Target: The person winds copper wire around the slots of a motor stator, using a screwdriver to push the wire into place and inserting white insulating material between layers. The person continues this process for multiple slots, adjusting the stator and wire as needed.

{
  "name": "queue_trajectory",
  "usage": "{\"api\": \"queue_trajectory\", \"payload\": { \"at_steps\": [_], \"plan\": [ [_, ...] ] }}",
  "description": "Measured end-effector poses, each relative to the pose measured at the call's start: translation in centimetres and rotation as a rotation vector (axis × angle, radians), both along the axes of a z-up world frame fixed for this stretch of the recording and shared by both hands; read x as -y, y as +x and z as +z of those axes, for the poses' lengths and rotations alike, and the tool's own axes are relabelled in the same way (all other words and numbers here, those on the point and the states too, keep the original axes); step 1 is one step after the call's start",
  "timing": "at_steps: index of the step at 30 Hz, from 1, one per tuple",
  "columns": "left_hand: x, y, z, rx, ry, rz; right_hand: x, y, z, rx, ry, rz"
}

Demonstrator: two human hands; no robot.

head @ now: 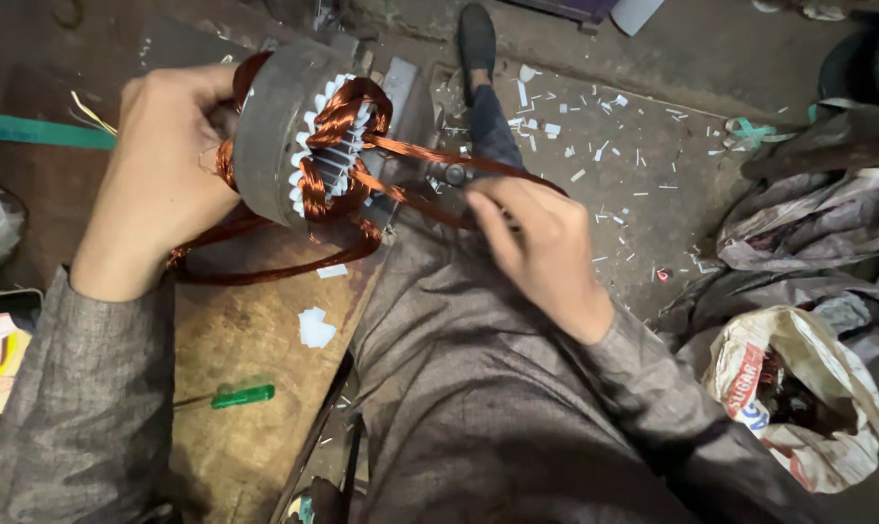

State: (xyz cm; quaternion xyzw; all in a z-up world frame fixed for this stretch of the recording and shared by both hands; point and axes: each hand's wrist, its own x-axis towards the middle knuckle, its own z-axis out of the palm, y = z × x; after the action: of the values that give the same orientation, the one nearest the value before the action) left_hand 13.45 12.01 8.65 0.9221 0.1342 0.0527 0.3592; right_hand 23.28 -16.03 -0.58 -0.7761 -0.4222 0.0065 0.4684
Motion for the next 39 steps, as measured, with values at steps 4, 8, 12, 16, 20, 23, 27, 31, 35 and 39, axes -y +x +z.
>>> {"api": "queue_trajectory", "payload": {
  "at_steps": [4,8,12,16,20,23,27,31,35,39],
  "plan": [
    [0.2,0.2,0.6,0.155,0.038,-0.156,2.1,-0.5,-1.5,0.033,-0.008,0.081],
    [-0.3,0.6,0.4,0.046,-0.126,-0.097,2.5,-1.5,-3.4,-0.073,-0.008,0.12],
    [-0.5,0.5,-1.2,0.014,-0.486,-0.027,3.4,-0.1,-5.3,0.138,0.061,0.129],
    [-1.0,0.2,-2.0,-0.057,-0.389,0.091,4.1,0.5,-6.2,-0.119,-0.007,0.142],
    [-1.7,-0.1,-3.0,0.104,-0.523,-0.006,2.9,0.1,-6.2,-0.4,0.074,0.112],
    [-2.8,-0.1,-5.1,0.097,-0.703,-0.03,2.4,0.2,-6.0,-0.217,0.092,0.026],
    [-3.8,-0.7,-6.2,0.08,-0.727,0.046,2.6,1.5,-5.4,-0.042,0.066,0.226],
    [3.9,-2.1,-6.6,0.618,-0.283,0.527,3.3,0.8,-5.7,-0.048,0.079,0.125],
    [15.7,-2.4,-9.4,0.769,-0.452,0.49,3.7,-0.3,-5.1,-0.042,0.083,0.067],
    [18.1,-4.3,-11.9,0.54,-1.14,0.117,4.0,-1.2,-2.3,-0.117,-0.002,0.168]
  ]
}}
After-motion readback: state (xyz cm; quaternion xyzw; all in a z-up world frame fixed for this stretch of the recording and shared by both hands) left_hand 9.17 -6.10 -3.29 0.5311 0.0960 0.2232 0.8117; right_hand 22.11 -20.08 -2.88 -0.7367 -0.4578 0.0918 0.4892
